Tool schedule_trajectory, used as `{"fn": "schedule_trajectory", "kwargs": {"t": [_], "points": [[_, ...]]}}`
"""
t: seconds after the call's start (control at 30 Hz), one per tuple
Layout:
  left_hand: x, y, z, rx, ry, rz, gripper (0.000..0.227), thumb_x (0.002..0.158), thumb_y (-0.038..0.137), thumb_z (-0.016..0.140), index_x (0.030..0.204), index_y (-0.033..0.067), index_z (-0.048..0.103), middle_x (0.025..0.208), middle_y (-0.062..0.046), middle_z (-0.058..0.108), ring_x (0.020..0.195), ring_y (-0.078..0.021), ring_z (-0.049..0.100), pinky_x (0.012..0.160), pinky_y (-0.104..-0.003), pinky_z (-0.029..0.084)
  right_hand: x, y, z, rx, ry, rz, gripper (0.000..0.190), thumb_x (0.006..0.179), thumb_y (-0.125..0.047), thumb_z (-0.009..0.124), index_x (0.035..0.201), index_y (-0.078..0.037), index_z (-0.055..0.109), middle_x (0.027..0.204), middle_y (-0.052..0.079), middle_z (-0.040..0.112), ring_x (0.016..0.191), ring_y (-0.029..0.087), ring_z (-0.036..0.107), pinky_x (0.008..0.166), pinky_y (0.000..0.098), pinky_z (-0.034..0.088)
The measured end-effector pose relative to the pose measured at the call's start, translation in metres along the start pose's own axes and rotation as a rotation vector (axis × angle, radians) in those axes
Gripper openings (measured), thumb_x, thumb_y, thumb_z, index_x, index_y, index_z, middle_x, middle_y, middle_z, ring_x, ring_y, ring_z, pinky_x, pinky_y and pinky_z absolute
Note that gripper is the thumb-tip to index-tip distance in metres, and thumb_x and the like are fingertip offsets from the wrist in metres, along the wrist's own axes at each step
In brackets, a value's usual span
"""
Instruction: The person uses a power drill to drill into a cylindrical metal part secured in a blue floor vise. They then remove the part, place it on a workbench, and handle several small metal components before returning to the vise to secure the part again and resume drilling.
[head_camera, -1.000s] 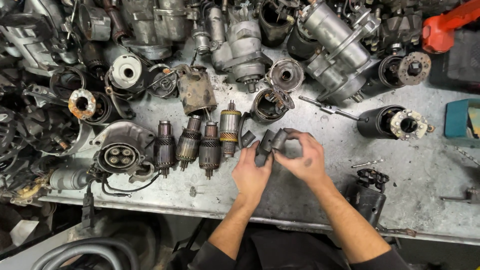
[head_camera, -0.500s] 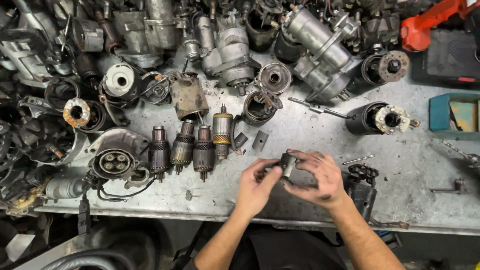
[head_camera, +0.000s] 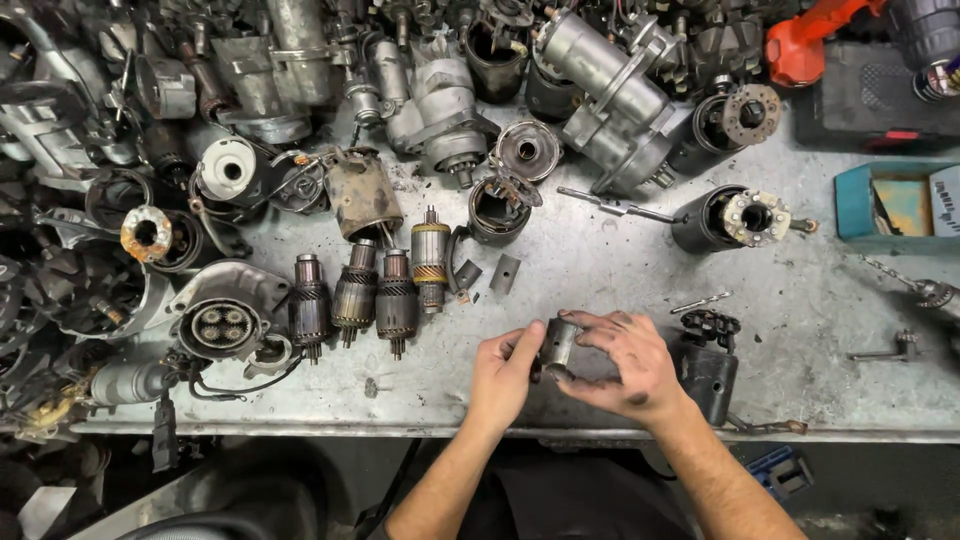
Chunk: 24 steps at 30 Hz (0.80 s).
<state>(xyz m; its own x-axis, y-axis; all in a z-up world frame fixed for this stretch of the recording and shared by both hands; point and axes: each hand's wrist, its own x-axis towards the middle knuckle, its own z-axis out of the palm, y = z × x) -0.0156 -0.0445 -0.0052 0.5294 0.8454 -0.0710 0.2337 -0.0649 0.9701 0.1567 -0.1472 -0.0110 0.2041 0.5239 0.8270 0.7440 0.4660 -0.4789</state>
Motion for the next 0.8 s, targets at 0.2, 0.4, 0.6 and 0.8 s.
{"fn": "schedule_trajectory", "kwargs": {"t": [0.2, 0.4, 0.6, 0.8], "points": [[-0.009, -0.017, -0.003, -0.063, -0.019, -0.183, 0.035, 0.100, 0.031, 0.065, 0.090, 0.0000, 0.078, 0.065, 0.006, 0.062, 0.056, -0.0029, 0.049, 0.051, -0.023, 0.039, -0.006, -0.005, 0.002, -0.084, -0.138, 0.104, 0.058, 0.059, -0.029, 0.094, 0.105, -0.006, 0.065, 0.117, 0.008, 0.074, 0.097, 0.027, 0.069, 0.073, 0.0389, 0.047], [-0.007, -0.040, -0.024, -0.143, 0.108, -0.339, 0.034, 0.101, 0.030, 0.066, 0.095, -0.0016, 0.076, 0.063, 0.002, 0.060, 0.052, -0.0064, 0.049, 0.048, -0.025, 0.038, -0.020, 0.017, 0.037, -0.079, -0.115, 0.116, 0.052, 0.060, -0.030, 0.092, 0.097, -0.007, 0.064, 0.114, 0.007, 0.075, 0.091, 0.025, 0.068, 0.071, 0.0395, 0.046], [-0.014, -0.081, -0.059, 0.022, 0.186, -0.252, 0.026, 0.096, 0.023, 0.068, 0.106, 0.0002, 0.077, 0.085, -0.001, 0.076, 0.065, -0.0058, 0.056, 0.056, -0.024, 0.044, 0.005, 0.029, 0.059, -0.049, -0.057, 0.295, 0.053, 0.059, -0.030, 0.092, 0.098, -0.005, 0.067, 0.104, 0.009, 0.076, 0.088, 0.028, 0.070, 0.084, 0.0415, 0.051], [-0.026, -0.091, -0.066, 0.116, 0.130, -0.164, 0.025, 0.092, 0.020, 0.072, 0.106, -0.0003, 0.075, 0.089, 0.000, 0.077, 0.081, -0.0054, 0.067, 0.076, -0.022, 0.054, 0.010, 0.039, 0.074, 0.009, -0.101, 0.443, 0.048, 0.062, -0.029, 0.091, 0.095, -0.003, 0.067, 0.106, 0.011, 0.075, 0.090, 0.030, 0.072, 0.085, 0.0407, 0.056]]}}
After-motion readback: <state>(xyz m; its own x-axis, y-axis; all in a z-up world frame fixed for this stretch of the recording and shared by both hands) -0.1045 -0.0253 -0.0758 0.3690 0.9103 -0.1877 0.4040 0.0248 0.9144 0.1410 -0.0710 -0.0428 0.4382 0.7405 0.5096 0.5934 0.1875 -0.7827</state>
